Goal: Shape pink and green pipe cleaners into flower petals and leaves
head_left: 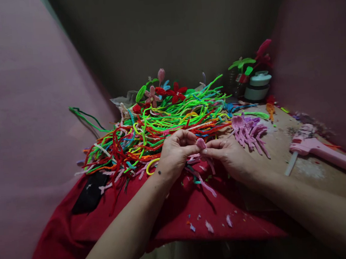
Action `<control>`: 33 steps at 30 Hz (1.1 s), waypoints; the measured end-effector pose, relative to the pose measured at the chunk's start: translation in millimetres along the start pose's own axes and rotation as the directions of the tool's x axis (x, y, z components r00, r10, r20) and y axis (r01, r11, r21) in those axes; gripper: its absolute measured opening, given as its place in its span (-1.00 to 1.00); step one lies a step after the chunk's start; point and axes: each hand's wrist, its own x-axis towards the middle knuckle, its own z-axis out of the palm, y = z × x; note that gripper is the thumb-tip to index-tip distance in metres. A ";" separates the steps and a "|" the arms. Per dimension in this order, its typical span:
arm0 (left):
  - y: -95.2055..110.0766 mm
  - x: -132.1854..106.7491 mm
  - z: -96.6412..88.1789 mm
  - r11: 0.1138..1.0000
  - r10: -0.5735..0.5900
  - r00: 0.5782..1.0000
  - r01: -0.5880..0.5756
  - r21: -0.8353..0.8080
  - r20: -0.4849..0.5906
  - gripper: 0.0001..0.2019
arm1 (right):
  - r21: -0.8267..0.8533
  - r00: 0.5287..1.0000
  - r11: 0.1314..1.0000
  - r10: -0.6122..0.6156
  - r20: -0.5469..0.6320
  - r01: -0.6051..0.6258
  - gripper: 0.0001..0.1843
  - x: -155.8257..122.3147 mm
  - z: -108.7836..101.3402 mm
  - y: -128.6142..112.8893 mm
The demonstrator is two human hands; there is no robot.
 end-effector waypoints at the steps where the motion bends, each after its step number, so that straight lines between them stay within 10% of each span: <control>1: 0.8 -0.7 0.4 1.000 0.016 1.000 -0.016 0.011 0.015 -0.73 | -0.016 1.000 1.000 -0.001 -0.010 0.000 -0.77 0.0 -0.2 -0.7; 14: -1.4 -2.1 1.2 0.962 0.097 0.995 -0.104 0.252 0.038 -0.86 | -0.016 0.996 1.000 0.015 0.084 -0.014 -0.74 -4.6 3.1 -5.0; 22: -11.1 -9.3 8.0 0.794 0.423 0.905 -0.346 0.500 -0.045 -0.88 | 0.064 0.998 0.997 0.035 0.058 -0.039 -0.67 -6.1 8.7 -3.6; 33: -5.6 1.8 0.6 0.975 0.099 0.992 -0.080 0.209 -0.080 -0.82 | 0.221 1.000 0.975 -0.004 -0.010 0.006 -0.85 1.0 3.2 1.2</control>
